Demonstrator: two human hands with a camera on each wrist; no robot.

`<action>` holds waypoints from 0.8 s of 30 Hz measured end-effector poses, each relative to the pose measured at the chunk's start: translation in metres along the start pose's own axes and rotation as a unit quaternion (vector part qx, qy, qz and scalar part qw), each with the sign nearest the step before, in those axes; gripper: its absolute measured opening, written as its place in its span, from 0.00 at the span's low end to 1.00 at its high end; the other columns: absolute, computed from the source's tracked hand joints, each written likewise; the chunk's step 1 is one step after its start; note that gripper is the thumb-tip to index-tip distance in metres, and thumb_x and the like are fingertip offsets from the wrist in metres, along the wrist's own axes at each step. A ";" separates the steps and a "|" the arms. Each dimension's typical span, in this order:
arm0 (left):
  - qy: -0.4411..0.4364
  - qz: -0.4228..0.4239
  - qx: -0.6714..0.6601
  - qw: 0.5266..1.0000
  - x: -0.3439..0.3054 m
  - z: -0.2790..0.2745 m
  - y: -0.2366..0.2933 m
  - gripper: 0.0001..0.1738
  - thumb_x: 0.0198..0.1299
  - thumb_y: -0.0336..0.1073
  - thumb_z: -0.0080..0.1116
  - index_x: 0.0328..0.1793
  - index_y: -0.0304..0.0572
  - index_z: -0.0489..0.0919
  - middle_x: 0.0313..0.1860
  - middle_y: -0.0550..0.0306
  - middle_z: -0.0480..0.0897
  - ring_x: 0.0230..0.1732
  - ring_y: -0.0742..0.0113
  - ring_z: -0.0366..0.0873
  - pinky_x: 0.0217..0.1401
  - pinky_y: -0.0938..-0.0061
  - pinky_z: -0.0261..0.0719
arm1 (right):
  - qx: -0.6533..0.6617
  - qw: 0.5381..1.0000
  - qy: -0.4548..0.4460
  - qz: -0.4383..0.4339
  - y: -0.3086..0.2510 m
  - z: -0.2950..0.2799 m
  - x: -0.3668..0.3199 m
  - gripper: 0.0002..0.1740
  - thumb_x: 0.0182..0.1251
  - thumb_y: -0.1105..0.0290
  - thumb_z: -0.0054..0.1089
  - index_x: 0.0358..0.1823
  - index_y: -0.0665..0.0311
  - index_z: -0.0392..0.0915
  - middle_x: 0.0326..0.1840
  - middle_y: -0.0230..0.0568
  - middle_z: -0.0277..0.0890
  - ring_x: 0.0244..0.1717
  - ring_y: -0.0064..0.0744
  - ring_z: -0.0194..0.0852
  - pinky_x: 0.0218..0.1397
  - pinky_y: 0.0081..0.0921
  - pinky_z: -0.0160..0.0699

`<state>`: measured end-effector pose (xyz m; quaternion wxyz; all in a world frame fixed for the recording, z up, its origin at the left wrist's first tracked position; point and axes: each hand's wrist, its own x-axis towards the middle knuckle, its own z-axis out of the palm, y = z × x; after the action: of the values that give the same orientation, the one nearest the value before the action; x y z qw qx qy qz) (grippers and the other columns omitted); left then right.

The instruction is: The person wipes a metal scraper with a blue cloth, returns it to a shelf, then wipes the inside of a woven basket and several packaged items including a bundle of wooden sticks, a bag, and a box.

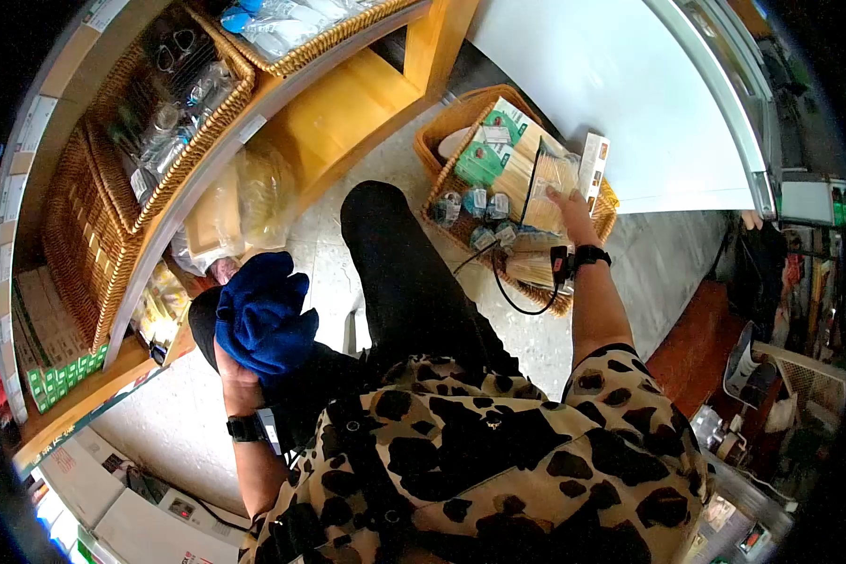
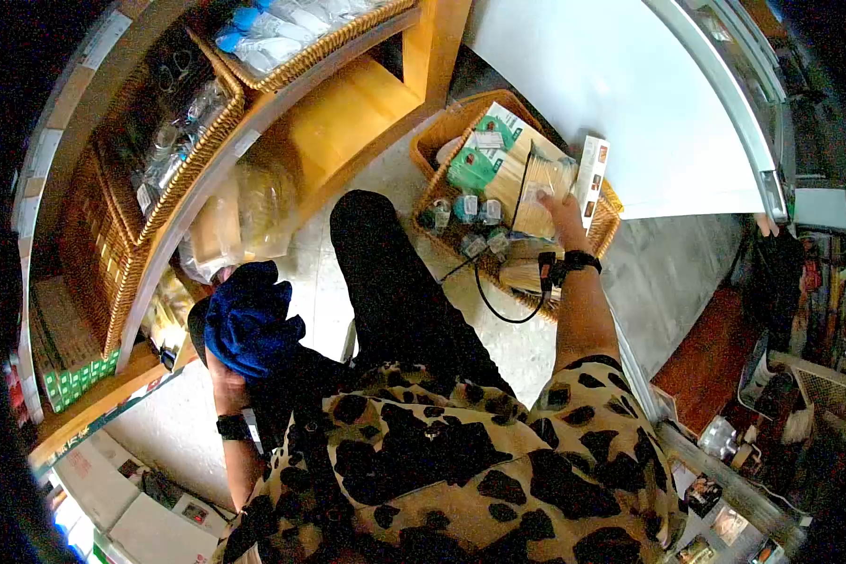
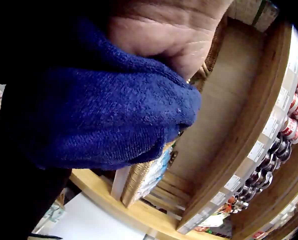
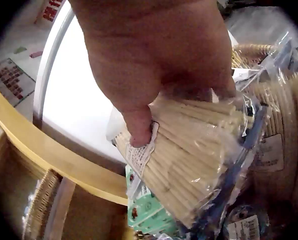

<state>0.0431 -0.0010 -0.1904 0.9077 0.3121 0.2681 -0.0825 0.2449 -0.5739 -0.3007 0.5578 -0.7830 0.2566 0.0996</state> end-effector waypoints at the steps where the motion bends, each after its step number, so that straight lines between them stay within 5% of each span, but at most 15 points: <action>1: -0.001 -0.002 -0.005 1.000 0.000 0.005 -0.001 0.30 0.68 0.51 0.37 0.69 0.37 0.62 0.64 0.45 0.69 0.64 0.53 0.66 0.69 0.59 0.61 | 0.043 0.999 -0.007 0.010 -0.015 0.001 -0.015 0.26 0.58 0.60 0.66 0.52 0.70 0.71 0.44 0.38 0.76 0.42 0.31 0.73 0.43 0.26 0.71; 7: -0.013 0.003 -0.035 0.999 -0.005 -0.002 -0.005 0.31 0.68 0.51 0.37 0.69 0.37 0.62 0.65 0.46 0.69 0.64 0.53 0.66 0.70 0.59 0.60 | 0.270 0.960 -0.073 -0.027 -0.045 0.013 -0.045 0.24 0.59 0.58 0.63 0.51 0.67 0.72 0.43 0.40 0.78 0.41 0.30 0.79 0.43 0.29 0.81; 12: -0.029 0.027 -0.021 0.999 -0.011 -0.013 -0.006 0.31 0.68 0.53 0.37 0.69 0.37 0.62 0.65 0.46 0.69 0.65 0.53 0.66 0.70 0.60 0.60 | 0.362 0.892 -0.268 -0.031 -0.108 0.052 -0.086 0.19 0.66 0.61 0.55 0.53 0.64 0.72 0.47 0.37 0.77 0.44 0.29 0.79 0.46 0.28 0.81; 13: -0.031 0.033 -0.022 0.999 -0.013 -0.011 -0.006 0.32 0.68 0.53 0.36 0.69 0.38 0.62 0.65 0.47 0.69 0.65 0.53 0.65 0.70 0.59 0.59 | 0.340 0.907 -0.247 -0.039 -0.127 0.067 -0.103 0.19 0.64 0.60 0.57 0.51 0.64 0.72 0.43 0.37 0.77 0.42 0.29 0.79 0.46 0.28 0.81; 17: -0.109 0.044 -0.023 0.993 -0.018 0.028 0.004 0.31 0.69 0.54 0.35 0.70 0.40 0.61 0.66 0.49 0.68 0.66 0.55 0.64 0.71 0.61 0.58 | 0.306 0.856 -0.406 -0.091 -0.169 0.142 -0.142 0.21 0.59 0.62 0.62 0.52 0.65 0.74 0.42 0.35 0.79 0.40 0.26 0.79 0.46 0.26 0.78; 18: -0.042 0.062 -0.035 0.997 -0.015 0.035 0.005 0.32 0.70 0.54 0.33 0.70 0.41 0.61 0.68 0.51 0.66 0.68 0.57 0.62 0.72 0.63 0.55 | 0.308 0.841 -0.436 -0.085 -0.181 0.164 -0.159 0.21 0.58 0.64 0.63 0.51 0.65 0.74 0.43 0.36 0.79 0.40 0.26 0.79 0.45 0.26 0.78; 21: 0.008 0.120 0.035 0.992 -0.014 0.036 0.013 0.33 0.69 0.56 0.33 0.70 0.40 0.62 0.67 0.52 0.67 0.67 0.57 0.63 0.71 0.62 0.58 | 0.293 0.782 -0.538 -0.116 -0.211 0.216 -0.213 0.25 0.54 0.67 0.69 0.52 0.65 0.73 0.44 0.38 0.79 0.42 0.26 0.78 0.46 0.26 0.78; 22: -0.007 0.118 0.055 0.991 -0.019 0.047 0.016 0.33 0.69 0.58 0.34 0.69 0.41 0.64 0.67 0.53 0.67 0.66 0.58 0.64 0.70 0.63 0.60 | 0.223 0.794 -0.556 -0.107 -0.218 0.226 -0.228 0.27 0.53 0.65 0.70 0.53 0.66 0.71 0.45 0.38 0.78 0.44 0.27 0.77 0.47 0.25 0.78; 24: 0.038 0.160 0.056 0.985 -0.025 0.049 0.015 0.34 0.68 0.58 0.36 0.70 0.41 0.62 0.66 0.53 0.67 0.65 0.59 0.65 0.68 0.64 0.62 | 0.154 0.780 -0.573 -0.199 -0.214 0.256 -0.250 0.27 0.57 0.58 0.67 0.51 0.68 0.70 0.43 0.40 0.78 0.45 0.31 0.77 0.49 0.26 0.77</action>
<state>0.0485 -0.0196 -0.1367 0.8793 0.4045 0.2440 0.0605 0.1759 -0.2122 -0.1059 0.7222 -0.5189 -0.2603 0.3760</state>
